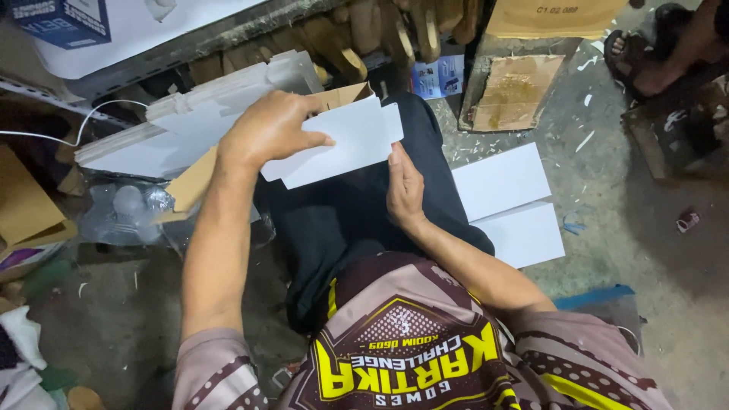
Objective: The person assembles a flat cardboard box by folding and interlocking its flaps and tabs. They then insert a white rectangular insert into the box and adjust it to fit.
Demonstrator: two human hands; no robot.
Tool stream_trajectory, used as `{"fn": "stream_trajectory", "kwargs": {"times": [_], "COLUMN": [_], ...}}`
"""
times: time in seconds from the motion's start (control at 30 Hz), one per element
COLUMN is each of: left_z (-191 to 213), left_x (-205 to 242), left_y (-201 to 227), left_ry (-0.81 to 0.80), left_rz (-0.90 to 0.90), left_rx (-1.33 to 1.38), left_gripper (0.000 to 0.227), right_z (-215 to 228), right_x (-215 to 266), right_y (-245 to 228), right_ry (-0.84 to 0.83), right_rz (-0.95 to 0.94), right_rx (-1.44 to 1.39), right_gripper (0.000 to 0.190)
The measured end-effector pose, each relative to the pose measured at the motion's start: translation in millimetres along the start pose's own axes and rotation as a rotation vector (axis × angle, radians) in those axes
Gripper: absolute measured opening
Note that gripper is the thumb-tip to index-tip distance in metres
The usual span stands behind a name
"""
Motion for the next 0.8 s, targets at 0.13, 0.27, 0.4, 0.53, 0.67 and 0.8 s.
{"fn": "stream_trajectory", "kwargs": {"times": [0.13,0.27,0.4,0.53,0.67,0.8], "left_z": [-1,-5,-9,-14,-14,-15], "left_x": [-20,-30,-32,-35,-29,-26], "left_y": [12,17,17,15,18,22], "left_ry": [0.039,0.044,0.040,0.161,0.175,0.196], "left_rz": [-0.083,-0.104,-0.096,-0.073,-0.112,-0.173], "left_rx": [0.058,0.132,0.161,0.080,0.090,0.108], "left_gripper": [0.028,0.022,0.019,0.024,0.025,0.026], "right_z": [4,11,32,24,21,18], "right_x": [0,0,0,-3,-11,-15], "right_y": [-5,-20,-38,-73,-72,-60], "right_ry": [-0.031,0.018,0.133,0.057,0.059,0.031], "right_rz": [0.021,0.055,0.279,0.292,0.296,0.272], "right_rx": [0.022,0.034,0.339,0.479,0.500,0.447], "right_gripper": [0.040,0.038,0.057,0.050,0.048,0.042]}}
Point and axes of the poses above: each hand's wrist, its own x-axis away from the middle knuckle, its own z-axis out of the back of the hand, y = z × x, the point moved 7 cm from there along -x, towards the middle knuckle, and after that the axes turned 13 degrees about -y, right-handed, at the moved point
